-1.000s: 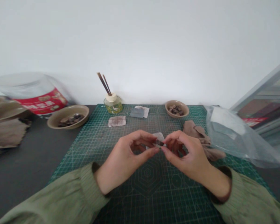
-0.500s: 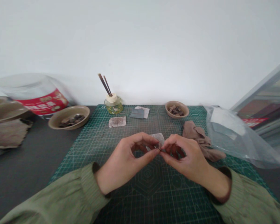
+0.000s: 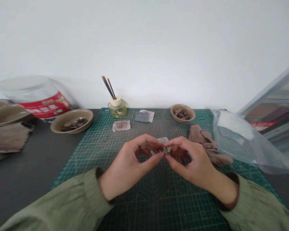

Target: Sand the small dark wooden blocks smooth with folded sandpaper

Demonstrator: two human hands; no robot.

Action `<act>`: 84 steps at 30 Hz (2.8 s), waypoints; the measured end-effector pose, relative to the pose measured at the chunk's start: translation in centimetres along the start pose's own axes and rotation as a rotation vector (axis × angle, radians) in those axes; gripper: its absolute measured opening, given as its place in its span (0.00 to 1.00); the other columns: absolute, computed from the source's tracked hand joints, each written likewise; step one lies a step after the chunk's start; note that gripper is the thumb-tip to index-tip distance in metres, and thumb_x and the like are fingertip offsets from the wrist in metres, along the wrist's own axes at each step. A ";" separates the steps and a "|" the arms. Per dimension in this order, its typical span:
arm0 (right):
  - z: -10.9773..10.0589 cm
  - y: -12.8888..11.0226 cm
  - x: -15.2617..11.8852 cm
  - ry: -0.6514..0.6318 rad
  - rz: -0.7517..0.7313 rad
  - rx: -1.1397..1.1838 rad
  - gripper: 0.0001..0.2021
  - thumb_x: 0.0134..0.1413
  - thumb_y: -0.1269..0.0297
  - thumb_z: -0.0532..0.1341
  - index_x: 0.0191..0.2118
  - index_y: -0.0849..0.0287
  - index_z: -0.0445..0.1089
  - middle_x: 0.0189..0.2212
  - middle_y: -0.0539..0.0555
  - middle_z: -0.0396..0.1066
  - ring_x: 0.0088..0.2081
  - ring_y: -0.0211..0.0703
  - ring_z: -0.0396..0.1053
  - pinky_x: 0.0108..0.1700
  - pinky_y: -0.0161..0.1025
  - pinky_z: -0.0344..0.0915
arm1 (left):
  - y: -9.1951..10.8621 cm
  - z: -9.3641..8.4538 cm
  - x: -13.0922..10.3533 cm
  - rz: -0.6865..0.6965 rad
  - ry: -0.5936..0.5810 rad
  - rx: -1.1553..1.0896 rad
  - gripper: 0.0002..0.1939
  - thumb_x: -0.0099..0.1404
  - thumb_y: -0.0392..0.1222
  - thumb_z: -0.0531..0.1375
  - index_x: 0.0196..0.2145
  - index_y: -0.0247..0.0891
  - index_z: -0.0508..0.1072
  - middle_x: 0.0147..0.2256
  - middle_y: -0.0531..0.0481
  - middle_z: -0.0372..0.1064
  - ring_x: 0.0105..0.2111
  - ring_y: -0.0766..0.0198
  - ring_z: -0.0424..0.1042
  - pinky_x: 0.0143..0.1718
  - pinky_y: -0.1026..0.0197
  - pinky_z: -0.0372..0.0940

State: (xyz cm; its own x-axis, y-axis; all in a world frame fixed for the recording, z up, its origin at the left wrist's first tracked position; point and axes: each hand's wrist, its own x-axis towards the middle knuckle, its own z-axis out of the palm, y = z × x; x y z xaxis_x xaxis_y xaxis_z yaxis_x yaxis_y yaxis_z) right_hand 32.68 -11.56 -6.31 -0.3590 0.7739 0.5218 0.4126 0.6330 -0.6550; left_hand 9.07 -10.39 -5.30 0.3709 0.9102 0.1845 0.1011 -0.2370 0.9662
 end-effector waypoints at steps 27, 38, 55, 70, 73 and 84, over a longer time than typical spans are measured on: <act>-0.1 -0.2 0.2 -0.012 -0.023 -0.023 0.16 0.66 0.72 0.69 0.56 0.52 0.75 0.30 0.43 0.74 0.23 0.33 0.70 0.26 0.32 0.66 | 0.1 0.1 0.1 -0.030 -0.008 0.009 0.09 0.74 0.46 0.72 0.46 0.39 0.84 0.40 0.47 0.86 0.39 0.59 0.84 0.42 0.60 0.75; 0.1 0.0 -0.2 0.009 0.029 0.011 0.14 0.65 0.69 0.72 0.51 0.52 0.71 0.28 0.42 0.74 0.23 0.33 0.70 0.25 0.32 0.65 | -0.1 -0.1 0.1 -0.041 -0.026 0.086 0.12 0.73 0.50 0.73 0.48 0.41 0.85 0.40 0.48 0.86 0.38 0.59 0.82 0.39 0.59 0.74; 0.0 0.1 -0.3 0.014 0.004 0.021 0.12 0.70 0.67 0.71 0.53 0.52 0.72 0.30 0.42 0.75 0.24 0.31 0.70 0.27 0.29 0.65 | 0.0 -0.1 0.0 0.010 -0.004 0.078 0.10 0.71 0.42 0.74 0.49 0.40 0.86 0.43 0.48 0.86 0.37 0.62 0.82 0.37 0.62 0.74; -0.3 0.0 -0.3 0.027 -0.042 0.005 0.16 0.68 0.70 0.72 0.57 0.52 0.73 0.29 0.41 0.74 0.23 0.30 0.70 0.26 0.28 0.65 | 0.2 0.0 -0.3 0.164 0.079 0.084 0.07 0.70 0.36 0.74 0.45 0.42 0.86 0.42 0.50 0.86 0.36 0.65 0.82 0.33 0.66 0.73; -0.3 0.0 -0.3 0.036 -0.054 -0.006 0.14 0.68 0.70 0.71 0.56 0.54 0.74 0.29 0.42 0.74 0.23 0.30 0.70 0.26 0.28 0.64 | 0.2 0.0 -0.2 0.207 0.085 0.091 0.09 0.69 0.34 0.75 0.45 0.42 0.85 0.41 0.50 0.85 0.35 0.66 0.80 0.33 0.66 0.73; -0.8 -0.4 0.1 -0.140 0.134 0.206 0.08 0.75 0.64 0.67 0.54 0.58 0.81 0.27 0.47 0.76 0.24 0.34 0.70 0.27 0.32 0.64 | 0.0 -0.4 -0.5 0.406 0.035 0.213 0.13 0.70 0.30 0.73 0.49 0.42 0.84 0.48 0.47 0.83 0.46 0.61 0.81 0.41 0.61 0.76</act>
State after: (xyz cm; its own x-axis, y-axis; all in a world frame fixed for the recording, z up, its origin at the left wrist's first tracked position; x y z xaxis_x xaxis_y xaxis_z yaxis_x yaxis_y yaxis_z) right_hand 33.18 -11.72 -5.62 -0.4313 0.8308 0.3519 0.2906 0.4972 -0.8175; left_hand 8.56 -10.69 -5.32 0.3888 0.7391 0.5500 0.1429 -0.6382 0.7565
